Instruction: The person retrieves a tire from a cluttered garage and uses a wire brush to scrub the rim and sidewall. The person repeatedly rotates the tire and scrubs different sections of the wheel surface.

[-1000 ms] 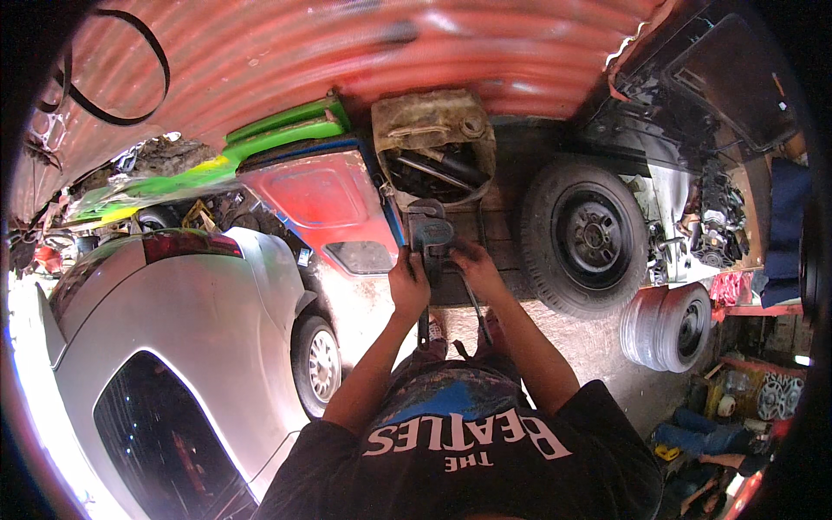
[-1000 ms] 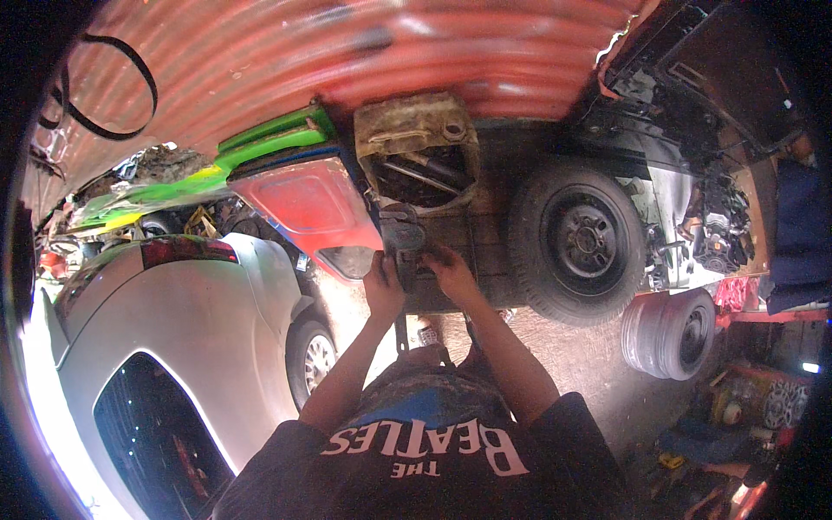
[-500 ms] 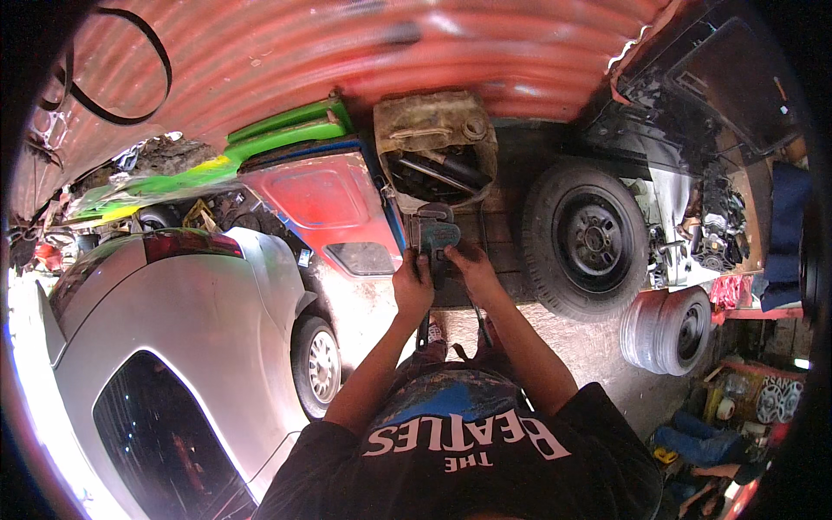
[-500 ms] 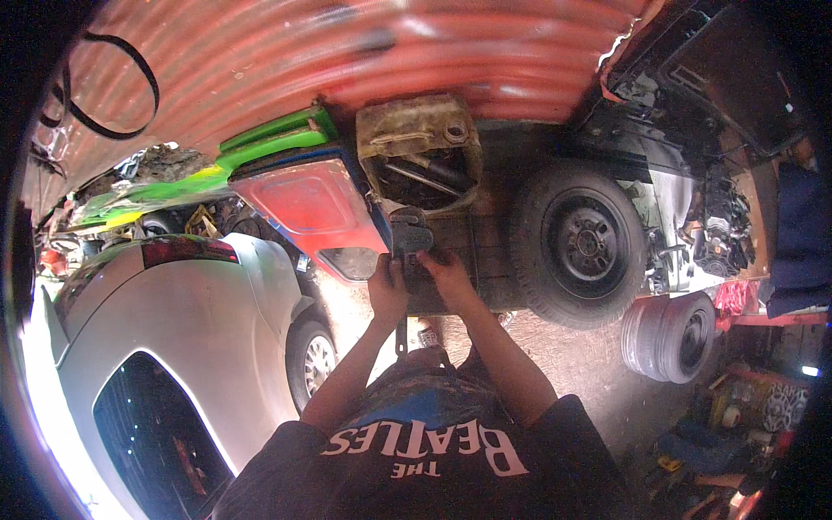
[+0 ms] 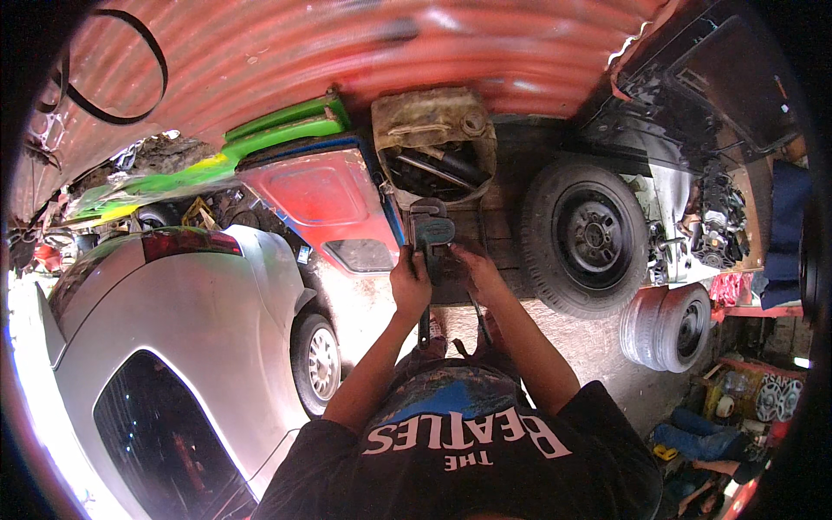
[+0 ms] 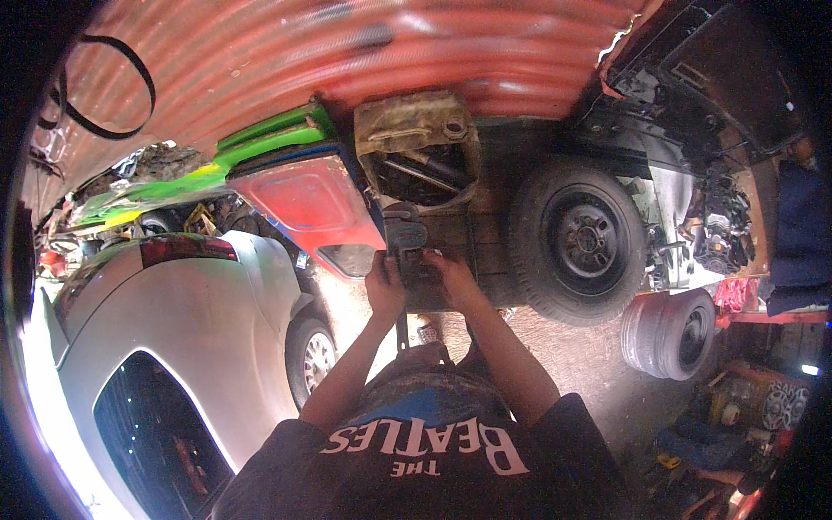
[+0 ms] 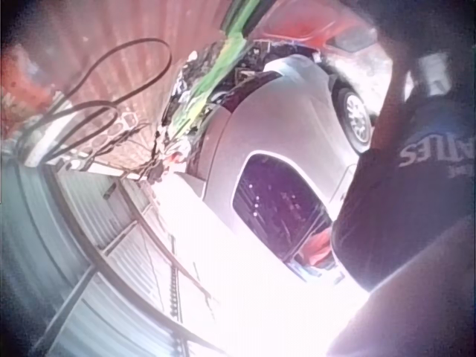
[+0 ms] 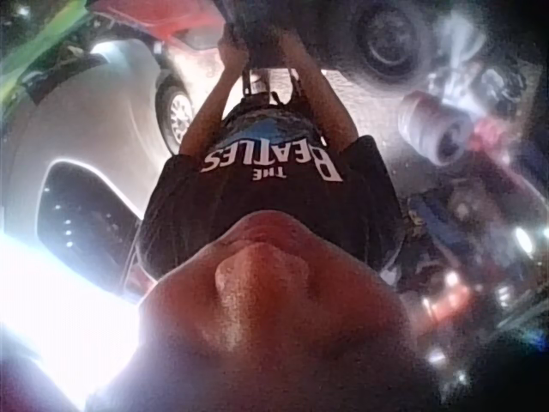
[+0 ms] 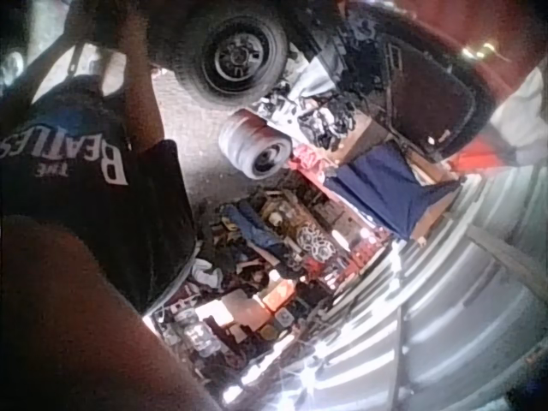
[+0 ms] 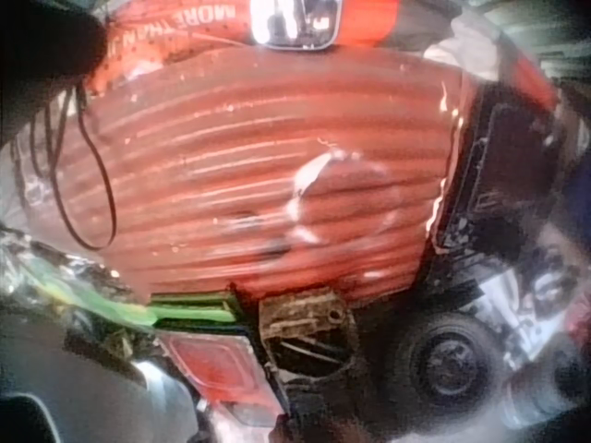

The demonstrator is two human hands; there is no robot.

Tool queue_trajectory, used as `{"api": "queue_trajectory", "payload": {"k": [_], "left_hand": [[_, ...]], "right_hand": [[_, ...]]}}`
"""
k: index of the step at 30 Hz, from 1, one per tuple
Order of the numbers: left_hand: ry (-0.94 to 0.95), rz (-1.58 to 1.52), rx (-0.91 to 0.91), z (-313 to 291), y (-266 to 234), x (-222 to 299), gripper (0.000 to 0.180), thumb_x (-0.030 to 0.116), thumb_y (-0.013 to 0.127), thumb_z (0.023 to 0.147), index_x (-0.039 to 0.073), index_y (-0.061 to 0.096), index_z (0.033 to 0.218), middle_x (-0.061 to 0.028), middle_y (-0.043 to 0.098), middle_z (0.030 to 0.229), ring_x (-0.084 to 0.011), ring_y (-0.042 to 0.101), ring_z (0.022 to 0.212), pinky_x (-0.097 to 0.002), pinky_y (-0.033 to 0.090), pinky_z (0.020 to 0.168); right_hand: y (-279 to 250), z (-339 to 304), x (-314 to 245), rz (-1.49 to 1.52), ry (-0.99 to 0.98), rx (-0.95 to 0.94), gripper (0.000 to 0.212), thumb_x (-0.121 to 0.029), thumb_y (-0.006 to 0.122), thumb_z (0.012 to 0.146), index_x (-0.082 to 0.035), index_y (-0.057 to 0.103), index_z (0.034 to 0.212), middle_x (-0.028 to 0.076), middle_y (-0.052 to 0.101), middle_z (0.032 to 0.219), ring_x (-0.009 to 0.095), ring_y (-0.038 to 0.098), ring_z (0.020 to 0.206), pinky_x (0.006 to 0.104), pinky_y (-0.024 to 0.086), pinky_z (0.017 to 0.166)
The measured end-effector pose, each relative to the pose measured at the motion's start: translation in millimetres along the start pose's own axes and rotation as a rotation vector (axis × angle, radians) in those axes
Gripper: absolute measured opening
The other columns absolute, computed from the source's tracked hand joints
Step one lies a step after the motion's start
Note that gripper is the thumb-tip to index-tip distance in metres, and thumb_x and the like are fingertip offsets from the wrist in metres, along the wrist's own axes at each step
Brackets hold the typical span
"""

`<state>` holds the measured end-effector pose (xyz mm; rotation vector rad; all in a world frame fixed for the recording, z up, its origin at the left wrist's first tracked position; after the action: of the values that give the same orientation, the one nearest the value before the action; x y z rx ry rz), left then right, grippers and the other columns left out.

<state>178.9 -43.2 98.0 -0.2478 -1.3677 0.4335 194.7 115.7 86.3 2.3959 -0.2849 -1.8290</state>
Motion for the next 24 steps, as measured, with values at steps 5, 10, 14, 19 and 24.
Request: {"api": "queue_trajectory", "payload": {"k": [5, 10, 14, 19, 24], "left_hand": [[-0.015, 0.009, 0.003, -2, -1, -2, 0.017, 0.016, 0.049, 0.098, 0.001, 0.055, 0.099, -0.0252, 0.059, 0.069, -0.0457, 0.061, 0.063, -0.0517, 0.043, 0.054], [-0.136, 0.034, -0.102, 0, -10, 6, 0.025, 0.017, 0.044, 0.100, -0.001, 0.057, 0.113, -0.0215, 0.063, 0.074, -0.0336, 0.066, 0.069, -0.0430, 0.047, 0.061], [-0.050, -0.012, -0.049, -2, -4, 0, 0.023, 0.017, 0.045, 0.099, -0.001, 0.056, 0.109, -0.0232, 0.062, 0.073, -0.0371, 0.064, 0.067, -0.0454, 0.046, 0.059], [-0.071, -0.016, -0.065, -5, -2, 0, 0.021, 0.017, 0.048, 0.098, -0.002, 0.056, 0.100, -0.0275, 0.060, 0.073, -0.0460, 0.061, 0.066, -0.0508, 0.045, 0.057], [-0.038, -0.047, -0.025, -10, 1, -3, 0.024, 0.017, 0.047, 0.098, -0.005, 0.058, 0.101, -0.0278, 0.061, 0.076, -0.0461, 0.061, 0.066, -0.0500, 0.046, 0.058]], "right_hand": [[0, 3, -5, 0.006, 0.101, 0.065, 0.047, -0.029, 0.067, 0.090, -0.001, 0.057, 0.126, 0.015, 0.062, 0.123, 0.025, 0.058, 0.112, 0.0375, 0.045, 0.096], [3, -11, -25, -0.119, 0.073, -0.014, 0.054, -0.036, 0.070, 0.088, -0.001, 0.057, 0.126, 0.015, 0.061, 0.124, 0.025, 0.058, 0.113, 0.0378, 0.044, 0.098], [9, 0, -7, -0.093, 0.052, 0.032, 0.059, -0.038, 0.069, 0.088, 0.001, 0.053, 0.129, 0.017, 0.060, 0.124, 0.025, 0.058, 0.114, 0.0366, 0.044, 0.098], [17, 0, -11, -0.031, 0.003, 0.006, 0.056, -0.028, 0.069, 0.090, 0.005, 0.050, 0.132, 0.019, 0.057, 0.127, 0.026, 0.056, 0.116, 0.0367, 0.045, 0.098], [-10, -4, -9, -0.907, -0.331, -0.184, 0.053, -0.025, 0.070, 0.089, 0.003, 0.053, 0.131, 0.018, 0.056, 0.133, 0.025, 0.056, 0.118, 0.0366, 0.044, 0.100]]}}
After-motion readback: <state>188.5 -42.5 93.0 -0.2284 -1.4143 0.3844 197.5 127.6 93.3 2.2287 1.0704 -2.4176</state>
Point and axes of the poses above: each hand's wrist, its own z-axis towards the middle knuckle, its own y-axis out of the palm, x = y × z, the point moved 1 cm from there along z, towards the middle knuckle
